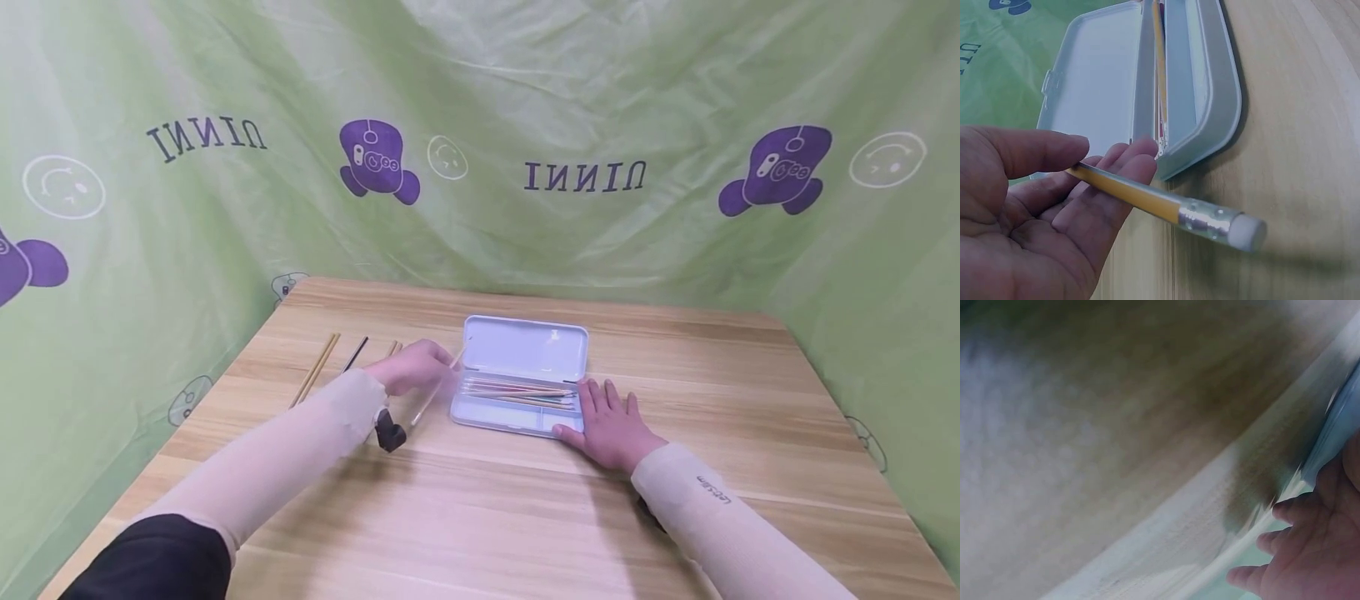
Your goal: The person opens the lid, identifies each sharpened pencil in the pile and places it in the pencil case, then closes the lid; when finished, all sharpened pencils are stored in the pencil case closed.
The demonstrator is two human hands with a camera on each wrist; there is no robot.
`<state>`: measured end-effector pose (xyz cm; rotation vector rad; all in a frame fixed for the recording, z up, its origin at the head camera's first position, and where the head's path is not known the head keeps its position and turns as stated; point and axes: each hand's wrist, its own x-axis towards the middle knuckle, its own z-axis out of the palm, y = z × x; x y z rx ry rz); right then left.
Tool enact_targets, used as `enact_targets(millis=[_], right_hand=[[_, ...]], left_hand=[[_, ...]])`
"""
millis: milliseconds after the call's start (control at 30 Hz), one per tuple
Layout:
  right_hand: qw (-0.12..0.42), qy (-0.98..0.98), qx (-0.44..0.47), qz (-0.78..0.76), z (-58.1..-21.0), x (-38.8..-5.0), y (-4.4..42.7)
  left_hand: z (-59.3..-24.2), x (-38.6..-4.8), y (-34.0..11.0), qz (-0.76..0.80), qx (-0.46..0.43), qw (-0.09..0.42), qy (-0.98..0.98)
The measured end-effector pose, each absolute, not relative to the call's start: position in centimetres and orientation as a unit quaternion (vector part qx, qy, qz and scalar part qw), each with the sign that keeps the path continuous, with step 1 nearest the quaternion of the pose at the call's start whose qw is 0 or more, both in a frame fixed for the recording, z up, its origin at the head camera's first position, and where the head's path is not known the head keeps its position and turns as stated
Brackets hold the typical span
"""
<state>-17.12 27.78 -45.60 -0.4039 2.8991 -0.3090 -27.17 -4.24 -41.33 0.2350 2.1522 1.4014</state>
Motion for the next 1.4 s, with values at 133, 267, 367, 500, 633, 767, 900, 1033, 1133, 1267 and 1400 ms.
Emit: enact_targets(millis=[133,267,367,500,633,767,900,1033,1133,1267,1400], right_hand=[[0.098,0.98,-0.138,-0.106,-45.7,-17.1,27.7],[0.096,0.98,-0.137,-0.108,-45.7,-17.1,27.7],[0.095,0.98,-0.137,-0.109,-45.8,-17.2,27.7],[0.096,0.979,-0.137,-0.113,-45.8,-17.0,27.7],[0.097,0.979,-0.138,-0.115,-45.9,-17.0,27.7],[0.092,0.979,-0.141,-0.111,-45.8,-17.0,27.8],[0.09,0.981,-0.144,-0.097,-45.5,-17.1,27.7],[0.093,0.98,-0.144,-0.098,-45.4,-17.1,27.7],[0.091,0.98,-0.144,-0.1,-45.7,-17.2,27.9],[0.077,0.981,-0.149,-0.092,-46.6,-17.5,28.4],[0.061,0.982,-0.155,-0.092,-47.3,-17.7,28.7]], left_hand=[[-41.0,-27.1,-3.7,0.527,0.091,0.271,0.801],[-40.3,-27.2,-2.6,0.486,0.137,0.245,0.828],[-39.4,-27.6,-1.4,0.424,0.186,0.224,0.857],[-38.3,-28.5,0.3,0.353,0.243,0.217,0.877],[-37.8,-29.2,2.2,0.29,0.286,0.216,0.887],[-37.4,-29.4,4.0,0.275,0.312,0.234,0.879],[-37.3,-29.4,5.4,0.257,0.342,0.252,0.868],[-37.9,-29.6,6.3,0.212,0.376,0.239,0.87],[-38.7,-29.7,6.9,0.176,0.398,0.211,0.875],[-39.6,-29.4,7.5,0.125,0.422,0.186,0.879],[-39.9,-28.9,7.5,0.101,0.413,0.185,0.886]])
